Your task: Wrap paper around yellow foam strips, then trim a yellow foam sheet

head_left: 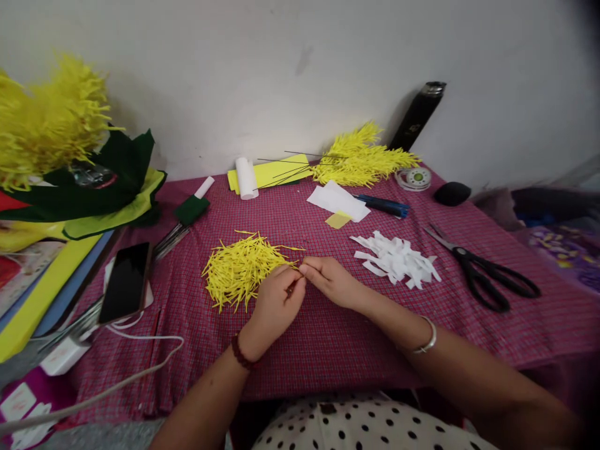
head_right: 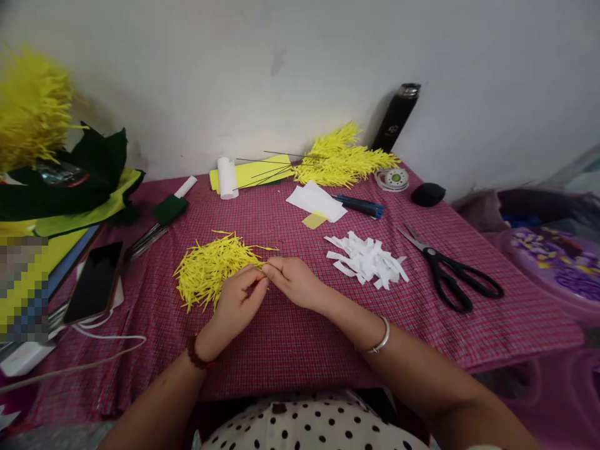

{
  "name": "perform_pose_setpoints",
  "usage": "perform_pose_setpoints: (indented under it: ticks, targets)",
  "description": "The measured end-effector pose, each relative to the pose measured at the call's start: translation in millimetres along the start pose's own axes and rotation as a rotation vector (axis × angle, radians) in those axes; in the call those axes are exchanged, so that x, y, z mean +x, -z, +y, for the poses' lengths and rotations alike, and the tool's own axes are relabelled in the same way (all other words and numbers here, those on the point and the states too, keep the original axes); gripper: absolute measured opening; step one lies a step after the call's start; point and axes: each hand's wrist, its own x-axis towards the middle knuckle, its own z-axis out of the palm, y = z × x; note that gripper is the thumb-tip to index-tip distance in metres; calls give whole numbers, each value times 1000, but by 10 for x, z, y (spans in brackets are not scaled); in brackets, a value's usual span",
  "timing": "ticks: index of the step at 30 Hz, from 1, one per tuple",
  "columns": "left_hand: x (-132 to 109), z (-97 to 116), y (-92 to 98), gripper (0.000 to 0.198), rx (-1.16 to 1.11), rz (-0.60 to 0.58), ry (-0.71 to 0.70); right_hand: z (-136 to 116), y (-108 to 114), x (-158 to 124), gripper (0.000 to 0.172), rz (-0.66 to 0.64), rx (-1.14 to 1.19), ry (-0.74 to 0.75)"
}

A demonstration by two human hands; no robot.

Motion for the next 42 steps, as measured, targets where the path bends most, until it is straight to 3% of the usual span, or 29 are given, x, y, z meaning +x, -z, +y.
perform_pose_setpoints:
  ticks: [6, 11, 14, 26, 30, 36, 42]
  targets:
    - [49, 24, 12, 19, -557, -45, 394, -30, 36, -18, 33, 19, 83, 20]
    - [63, 7, 4, 19, -804, -41, 501, -57, 21, -50, 14, -19, 67, 26]
    - [53, -7, -3, 17, -894, -75, 567, -59, 12, -52, 13, -18, 51, 9]
    - [48, 5, 4, 21, -843, -159, 547, -18, 28, 0, 31, 68, 110, -48]
    - [41, -19, 7, 22, -958, -173, 582, 24, 42, 12, 39, 126, 186, -59]
    - [31, -49, 21, 24, -1204, -170, 647, 49, 51, 5, 35, 61, 404, -18]
    - [31, -30, 16, 22, -1231, -209, 654, 52, -31, -19, 27, 36, 676, -74]
